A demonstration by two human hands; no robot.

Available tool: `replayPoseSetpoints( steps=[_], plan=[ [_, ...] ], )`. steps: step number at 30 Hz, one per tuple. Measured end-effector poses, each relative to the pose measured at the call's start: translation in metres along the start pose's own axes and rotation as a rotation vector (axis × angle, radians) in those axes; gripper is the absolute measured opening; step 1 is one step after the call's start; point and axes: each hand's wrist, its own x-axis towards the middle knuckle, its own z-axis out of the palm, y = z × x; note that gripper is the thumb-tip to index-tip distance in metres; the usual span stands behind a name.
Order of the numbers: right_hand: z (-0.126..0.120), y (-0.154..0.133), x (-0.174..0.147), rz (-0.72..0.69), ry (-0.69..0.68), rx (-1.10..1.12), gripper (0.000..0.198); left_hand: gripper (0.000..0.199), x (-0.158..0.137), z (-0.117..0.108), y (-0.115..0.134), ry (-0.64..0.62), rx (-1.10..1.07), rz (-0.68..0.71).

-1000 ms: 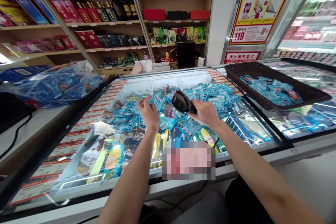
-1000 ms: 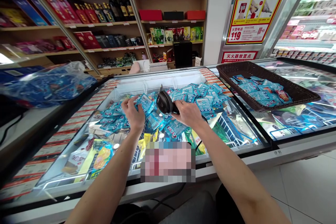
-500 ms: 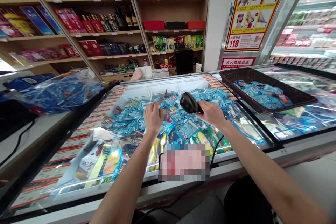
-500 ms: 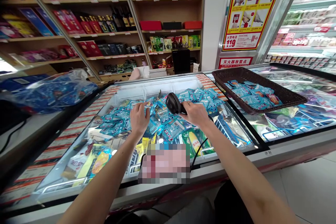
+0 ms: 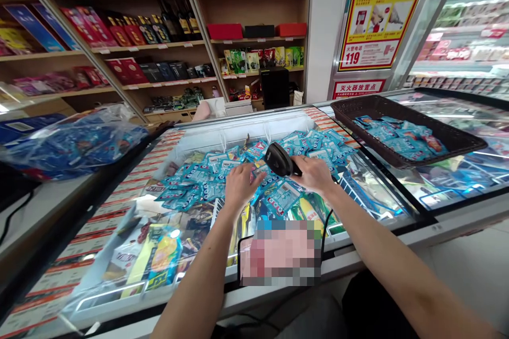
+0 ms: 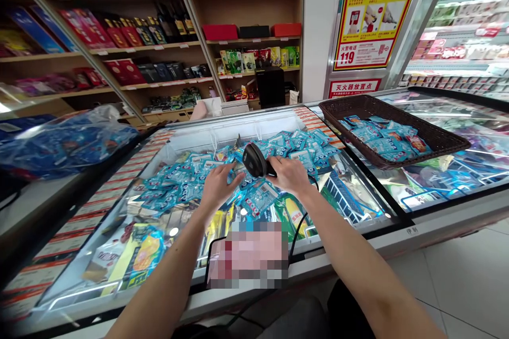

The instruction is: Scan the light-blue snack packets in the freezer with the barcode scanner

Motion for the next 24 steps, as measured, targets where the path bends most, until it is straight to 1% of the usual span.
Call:
replayPoseSetpoints(
  steps=[4,6,9,15,19,21,23,24],
  plan=[
    [0.004,0.0,0.002,0.016,-0.028,-0.007,0.037,0.064,0.001,-0.004,0.003,-0.154,0.096,-0.073],
    [0.005,0.0,0.003,0.018,-0.023,-0.016,0.037,0.069,0.003,-0.006,0.006,-0.208,0.111,-0.099],
    [0.006,0.0,0.003,0.007,-0.003,-0.021,0.037,0.072,0.006,-0.007,0.006,-0.243,0.078,-0.142],
    [0.007,0.003,0.001,0.013,0.021,-0.012,0.037,0.081,0.012,-0.011,-0.007,-0.254,-0.01,-0.219],
    [0.006,0.001,0.001,0.004,0.01,-0.018,0.038,0.083,0.013,-0.019,-0.007,-0.332,-0.173,-0.272],
    [0.006,0.001,0.001,-0.004,0.001,-0.021,0.038,0.093,0.013,-0.021,-0.006,-0.309,-0.276,-0.312],
    [0.006,0.001,0.002,-0.01,0.0,-0.019,0.038,0.102,0.014,-0.021,-0.007,-0.238,-0.338,-0.366],
    [0.006,0.001,0.002,-0.013,0.002,-0.017,0.038,0.103,0.015,-0.02,-0.009,-0.197,-0.352,-0.394]
  ],
)
